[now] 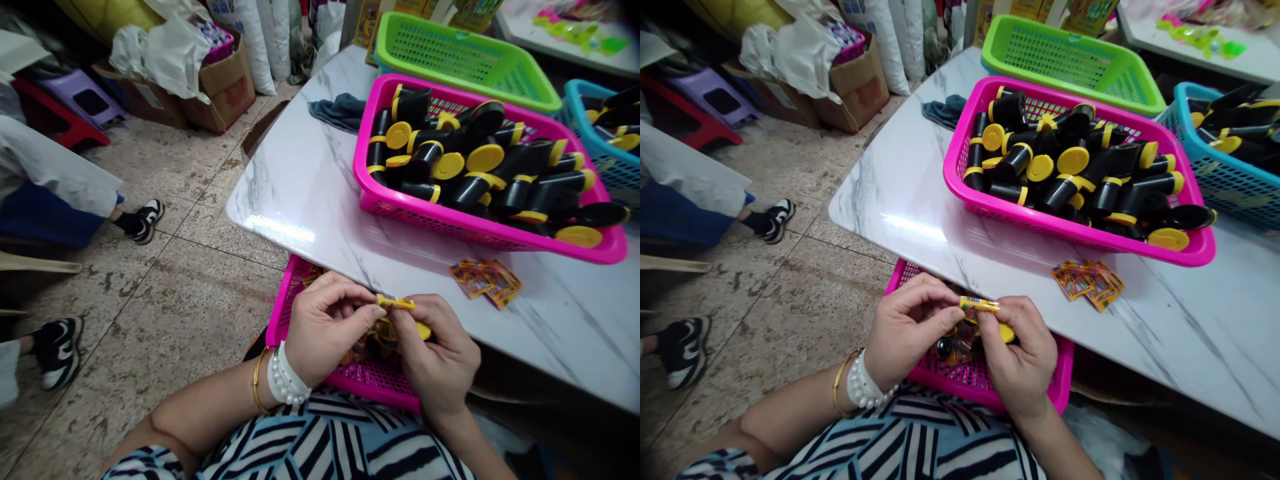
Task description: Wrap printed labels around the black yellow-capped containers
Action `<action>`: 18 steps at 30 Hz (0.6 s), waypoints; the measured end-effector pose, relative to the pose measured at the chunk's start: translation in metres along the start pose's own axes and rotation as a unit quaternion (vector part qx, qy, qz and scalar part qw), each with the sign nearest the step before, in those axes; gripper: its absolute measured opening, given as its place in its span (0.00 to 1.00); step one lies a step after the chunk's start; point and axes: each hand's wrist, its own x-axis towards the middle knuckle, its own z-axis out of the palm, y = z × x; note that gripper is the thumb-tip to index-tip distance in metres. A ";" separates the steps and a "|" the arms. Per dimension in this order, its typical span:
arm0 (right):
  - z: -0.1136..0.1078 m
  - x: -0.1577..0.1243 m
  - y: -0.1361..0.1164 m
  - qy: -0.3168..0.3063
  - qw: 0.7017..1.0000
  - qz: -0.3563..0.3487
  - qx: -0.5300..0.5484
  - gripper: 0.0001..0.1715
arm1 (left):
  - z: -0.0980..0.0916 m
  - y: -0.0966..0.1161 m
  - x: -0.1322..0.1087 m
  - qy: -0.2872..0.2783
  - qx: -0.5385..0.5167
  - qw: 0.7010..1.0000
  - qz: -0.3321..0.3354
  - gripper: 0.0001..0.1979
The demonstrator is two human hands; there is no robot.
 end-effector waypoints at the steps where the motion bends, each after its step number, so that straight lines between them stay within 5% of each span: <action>1: 0.000 0.000 0.000 0.000 1.000 -0.001 -0.007 0.07 | 0.000 0.000 0.000 0.001 -0.002 1.000 0.000 0.03; 9: -0.001 -0.003 0.003 0.005 1.000 0.009 0.005 0.06 | -0.002 0.003 -0.004 0.008 0.037 0.998 0.051 0.02; 15: -0.005 0.000 0.012 0.020 0.958 0.208 0.195 0.13 | -0.001 0.008 -0.008 0.005 0.044 0.982 0.183 0.04; 18: -0.006 0.002 0.011 0.051 0.934 0.234 0.263 0.15 | 0.003 0.011 -0.009 0.017 0.057 0.976 0.209 0.04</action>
